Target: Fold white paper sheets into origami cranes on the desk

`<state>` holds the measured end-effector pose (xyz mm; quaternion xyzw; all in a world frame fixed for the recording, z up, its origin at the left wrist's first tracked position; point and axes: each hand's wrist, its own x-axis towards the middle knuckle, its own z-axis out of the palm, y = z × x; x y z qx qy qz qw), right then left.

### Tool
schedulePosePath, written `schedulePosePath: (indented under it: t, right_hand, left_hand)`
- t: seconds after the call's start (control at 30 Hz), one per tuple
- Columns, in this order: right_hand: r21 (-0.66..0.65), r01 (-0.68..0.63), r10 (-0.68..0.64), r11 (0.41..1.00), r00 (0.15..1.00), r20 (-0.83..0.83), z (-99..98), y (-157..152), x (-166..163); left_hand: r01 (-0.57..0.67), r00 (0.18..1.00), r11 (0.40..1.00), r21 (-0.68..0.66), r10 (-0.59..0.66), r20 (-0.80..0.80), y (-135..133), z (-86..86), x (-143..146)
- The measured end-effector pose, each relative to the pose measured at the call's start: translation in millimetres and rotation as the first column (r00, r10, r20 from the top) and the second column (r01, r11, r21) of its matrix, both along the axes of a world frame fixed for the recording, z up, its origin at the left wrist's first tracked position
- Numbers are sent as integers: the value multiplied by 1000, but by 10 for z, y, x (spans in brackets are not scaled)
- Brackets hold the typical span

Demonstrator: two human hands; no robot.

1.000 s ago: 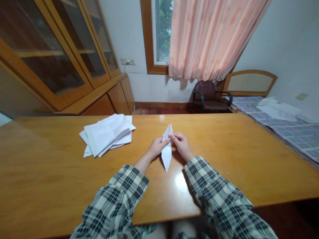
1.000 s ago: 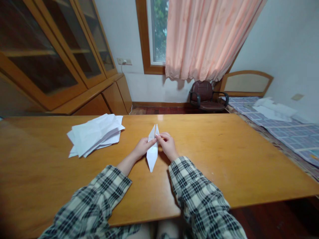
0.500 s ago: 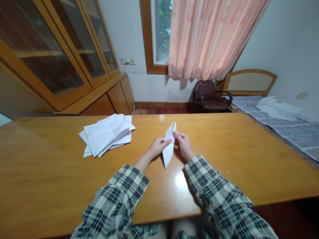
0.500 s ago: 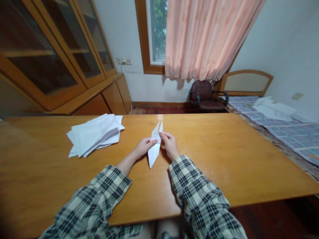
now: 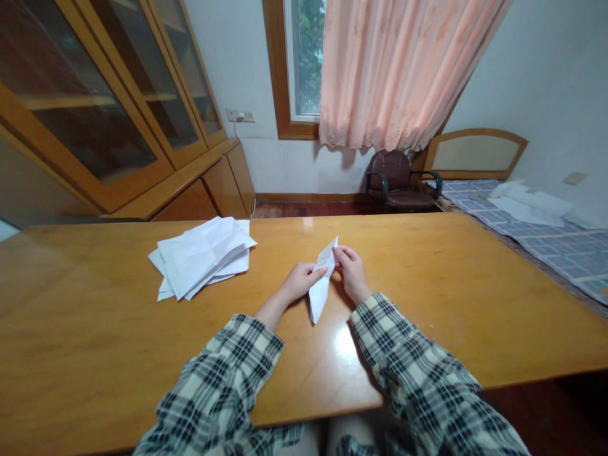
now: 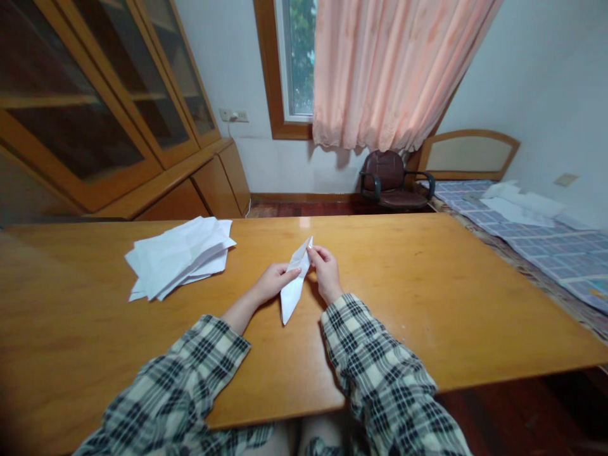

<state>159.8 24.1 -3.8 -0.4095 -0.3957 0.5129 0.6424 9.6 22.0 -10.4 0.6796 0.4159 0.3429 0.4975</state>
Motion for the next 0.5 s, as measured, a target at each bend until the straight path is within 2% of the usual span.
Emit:
schedulePosePath:
  t: [0.27,0.5]
  right_hand:
    - [34,44,-46,998,997,60,3,6,23]
    - [36,29,-31,999,998,59,-15,13,43]
  left_hand:
    - [-17,1000,999,-35,18,21,-14,11,9]
    - [18,1000,999,-37,-17,2,-16,29,1]
